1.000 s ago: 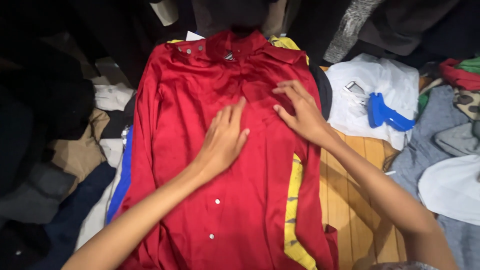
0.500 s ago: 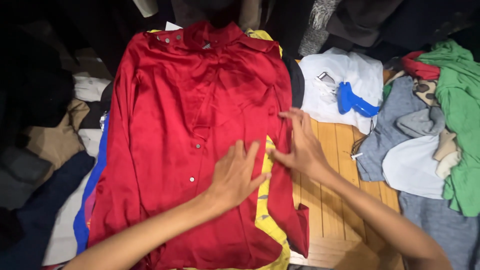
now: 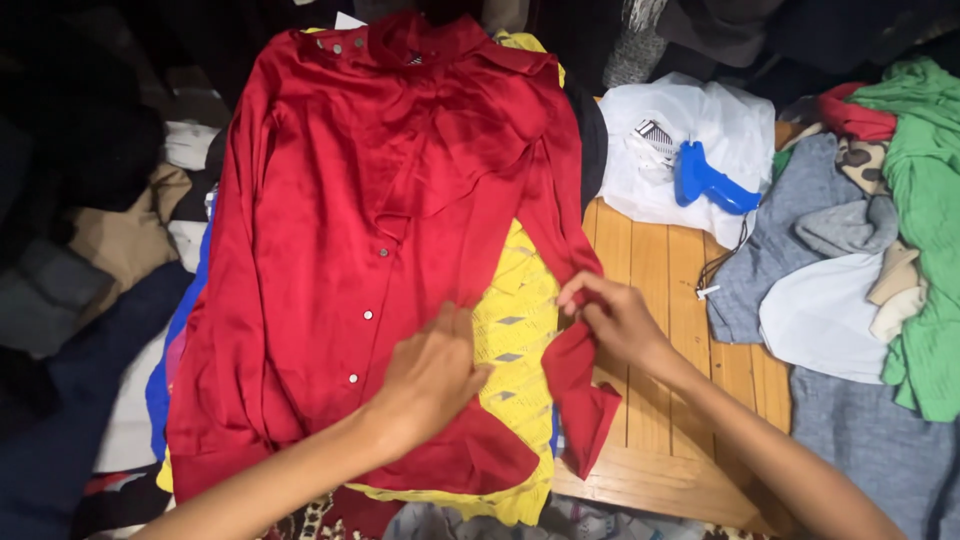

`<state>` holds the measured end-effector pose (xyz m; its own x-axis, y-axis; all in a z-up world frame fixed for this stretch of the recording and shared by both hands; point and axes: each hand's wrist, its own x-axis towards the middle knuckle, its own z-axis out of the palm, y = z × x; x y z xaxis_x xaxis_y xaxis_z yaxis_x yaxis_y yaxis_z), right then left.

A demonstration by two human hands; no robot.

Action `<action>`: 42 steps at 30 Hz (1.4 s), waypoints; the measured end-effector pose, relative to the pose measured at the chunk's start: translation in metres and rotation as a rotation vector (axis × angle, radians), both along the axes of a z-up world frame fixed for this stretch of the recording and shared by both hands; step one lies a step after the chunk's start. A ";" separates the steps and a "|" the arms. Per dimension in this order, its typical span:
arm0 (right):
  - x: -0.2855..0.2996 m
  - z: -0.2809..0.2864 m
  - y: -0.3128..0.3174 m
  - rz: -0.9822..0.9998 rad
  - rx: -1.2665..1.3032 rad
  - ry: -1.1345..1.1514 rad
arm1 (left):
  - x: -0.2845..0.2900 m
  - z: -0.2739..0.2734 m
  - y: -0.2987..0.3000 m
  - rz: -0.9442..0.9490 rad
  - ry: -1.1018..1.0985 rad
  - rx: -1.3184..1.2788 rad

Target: The person uses a hot glue gun to attach a striped fabric tag to the collar of a red shirt, then smooths the shirt out. They repeat the process by gluing a tag onto a green top and smoothing it out as well.

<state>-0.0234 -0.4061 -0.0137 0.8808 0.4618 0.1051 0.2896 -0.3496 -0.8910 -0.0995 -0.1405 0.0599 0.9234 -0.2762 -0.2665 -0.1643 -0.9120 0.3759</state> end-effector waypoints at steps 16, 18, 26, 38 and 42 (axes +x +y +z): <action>0.075 0.040 0.108 -0.277 0.663 0.511 | -0.038 -0.006 0.016 0.024 -0.109 -0.691; 0.091 0.033 0.119 -0.293 0.650 0.418 | -0.048 -0.006 0.015 0.022 -0.053 -0.670; 0.148 0.017 0.092 -0.423 0.277 -0.210 | -0.074 0.024 0.023 -0.132 0.152 -0.739; 0.051 0.076 0.046 -0.207 -0.276 -0.269 | -0.034 0.004 0.025 -0.086 -0.166 -0.632; 0.043 0.070 0.033 -0.262 -0.346 0.071 | 0.004 0.001 0.021 -0.130 -0.271 -0.563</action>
